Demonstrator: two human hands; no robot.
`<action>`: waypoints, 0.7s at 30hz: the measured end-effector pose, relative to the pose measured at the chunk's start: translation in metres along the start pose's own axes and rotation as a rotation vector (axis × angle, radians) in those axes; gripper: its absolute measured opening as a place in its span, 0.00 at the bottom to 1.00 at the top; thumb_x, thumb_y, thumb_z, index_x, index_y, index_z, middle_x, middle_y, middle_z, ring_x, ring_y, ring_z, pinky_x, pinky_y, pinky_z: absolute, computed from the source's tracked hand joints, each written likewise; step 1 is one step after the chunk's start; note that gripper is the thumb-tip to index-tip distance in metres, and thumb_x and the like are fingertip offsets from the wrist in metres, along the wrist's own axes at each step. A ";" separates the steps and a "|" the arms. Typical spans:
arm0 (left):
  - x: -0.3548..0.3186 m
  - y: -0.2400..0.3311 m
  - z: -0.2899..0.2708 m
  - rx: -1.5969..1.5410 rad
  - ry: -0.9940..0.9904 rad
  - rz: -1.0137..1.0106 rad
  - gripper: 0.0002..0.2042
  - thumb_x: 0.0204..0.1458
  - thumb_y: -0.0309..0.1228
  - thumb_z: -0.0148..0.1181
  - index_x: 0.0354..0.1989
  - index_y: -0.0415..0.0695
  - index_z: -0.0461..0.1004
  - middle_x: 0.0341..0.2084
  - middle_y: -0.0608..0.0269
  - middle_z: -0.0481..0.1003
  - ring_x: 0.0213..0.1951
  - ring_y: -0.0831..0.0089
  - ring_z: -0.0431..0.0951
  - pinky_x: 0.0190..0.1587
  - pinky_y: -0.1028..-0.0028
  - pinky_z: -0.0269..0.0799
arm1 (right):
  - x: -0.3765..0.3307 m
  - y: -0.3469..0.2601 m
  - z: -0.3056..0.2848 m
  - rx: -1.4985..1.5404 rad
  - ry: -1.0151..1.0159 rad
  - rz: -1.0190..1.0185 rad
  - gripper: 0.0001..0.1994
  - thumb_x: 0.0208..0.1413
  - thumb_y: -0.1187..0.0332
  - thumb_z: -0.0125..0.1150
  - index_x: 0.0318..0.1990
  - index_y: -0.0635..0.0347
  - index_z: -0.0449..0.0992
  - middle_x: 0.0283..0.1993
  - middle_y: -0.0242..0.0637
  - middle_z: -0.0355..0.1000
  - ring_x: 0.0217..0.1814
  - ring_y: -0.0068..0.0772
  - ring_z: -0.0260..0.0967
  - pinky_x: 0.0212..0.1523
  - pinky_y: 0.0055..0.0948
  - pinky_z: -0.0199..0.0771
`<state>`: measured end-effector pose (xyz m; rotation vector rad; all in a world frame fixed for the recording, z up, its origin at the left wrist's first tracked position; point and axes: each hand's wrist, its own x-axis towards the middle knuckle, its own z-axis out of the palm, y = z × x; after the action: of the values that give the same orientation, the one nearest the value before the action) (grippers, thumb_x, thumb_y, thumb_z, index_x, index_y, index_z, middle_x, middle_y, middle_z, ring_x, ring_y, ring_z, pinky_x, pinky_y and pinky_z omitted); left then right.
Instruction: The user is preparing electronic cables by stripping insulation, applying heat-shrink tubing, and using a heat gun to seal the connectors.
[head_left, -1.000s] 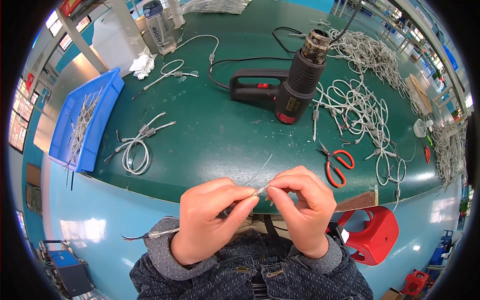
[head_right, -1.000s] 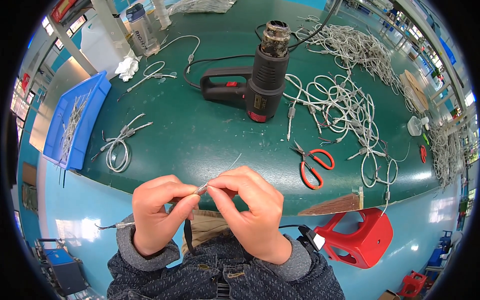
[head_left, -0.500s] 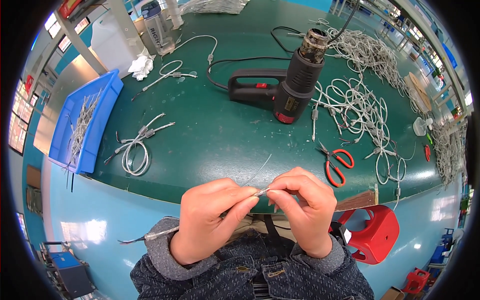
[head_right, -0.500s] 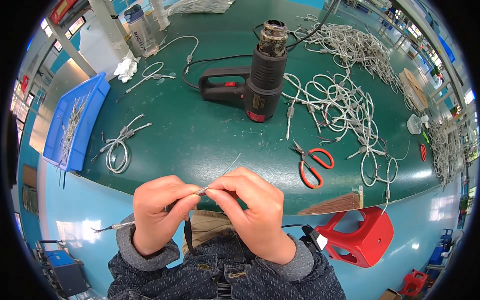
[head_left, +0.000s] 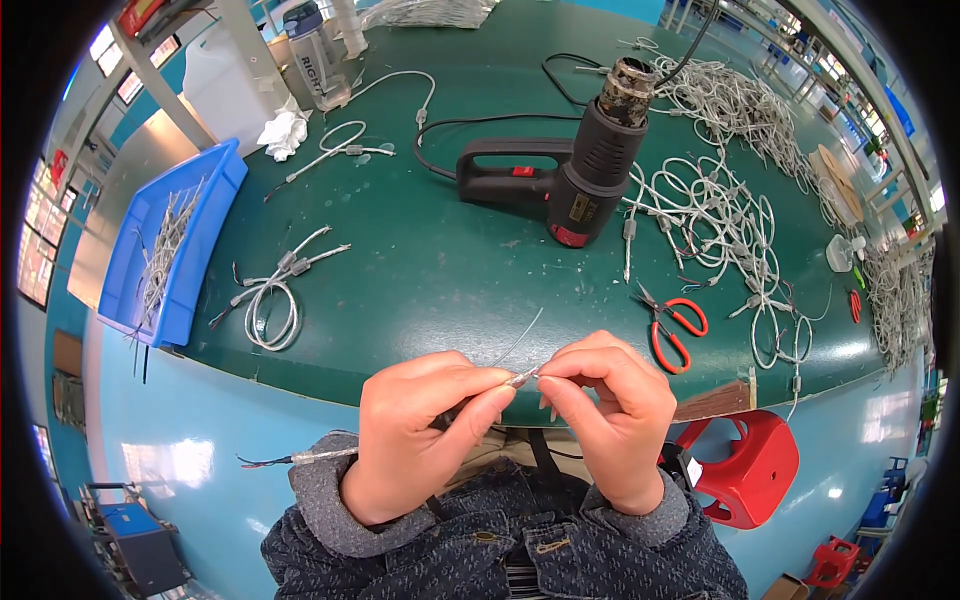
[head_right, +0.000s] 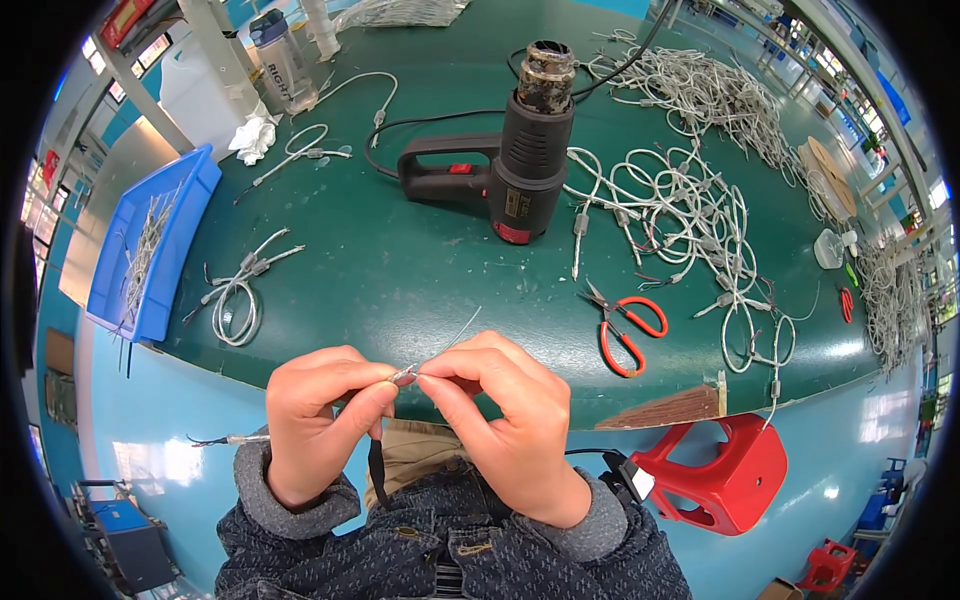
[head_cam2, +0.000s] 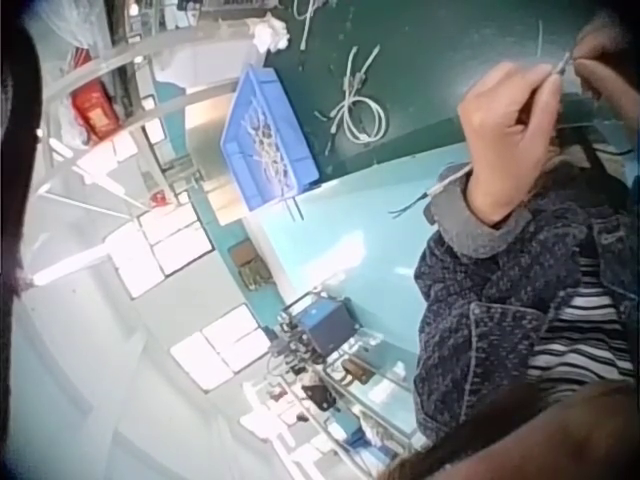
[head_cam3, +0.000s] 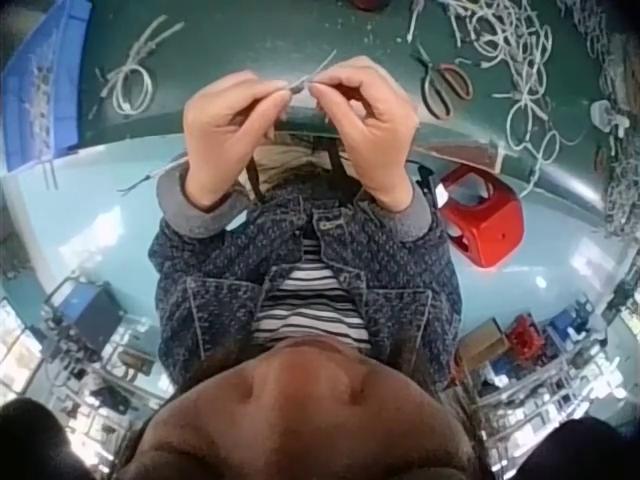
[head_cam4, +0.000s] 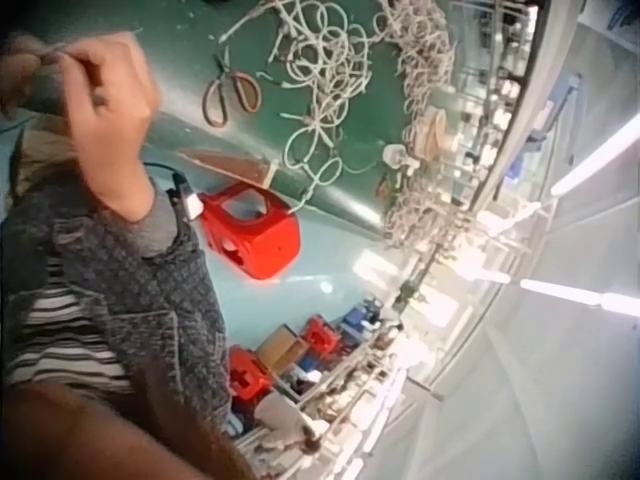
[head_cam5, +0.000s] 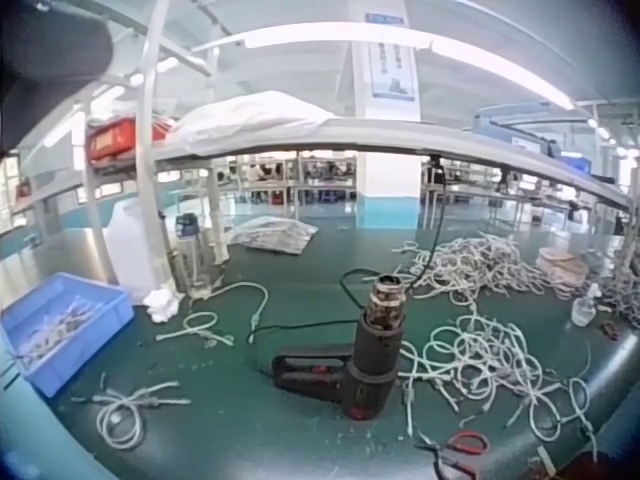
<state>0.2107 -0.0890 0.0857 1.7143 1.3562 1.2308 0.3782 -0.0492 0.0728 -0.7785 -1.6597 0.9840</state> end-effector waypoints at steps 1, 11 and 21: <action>0.001 0.000 0.000 0.002 0.003 0.011 0.05 0.48 0.17 0.57 0.33 0.33 0.78 0.19 0.61 0.72 0.17 0.80 0.72 0.18 0.83 0.63 | 0.000 0.000 0.000 0.000 0.001 0.000 0.07 0.45 0.87 0.60 0.33 0.72 0.73 0.32 0.44 0.71 0.29 0.26 0.69 0.28 0.19 0.70; 0.027 0.011 -0.010 0.050 0.029 0.053 0.08 0.52 0.18 0.53 0.38 0.35 0.77 0.20 0.62 0.70 0.17 0.81 0.68 0.20 0.82 0.61 | 0.002 0.007 -0.015 0.090 0.106 0.110 0.06 0.52 0.84 0.51 0.37 0.71 0.71 0.30 0.39 0.70 0.28 0.24 0.69 0.29 0.19 0.69; 0.138 0.014 -0.007 0.099 0.099 0.305 0.10 0.51 0.20 0.55 0.42 0.38 0.75 0.22 0.61 0.72 0.23 0.74 0.71 0.25 0.77 0.65 | -0.016 0.050 -0.056 0.048 0.258 0.359 0.06 0.55 0.81 0.51 0.39 0.69 0.72 0.30 0.37 0.71 0.27 0.23 0.70 0.28 0.19 0.70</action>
<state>0.2146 0.0388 0.1400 2.0091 1.2618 1.4532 0.4382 -0.0263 0.0303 -1.1467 -1.2944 1.1120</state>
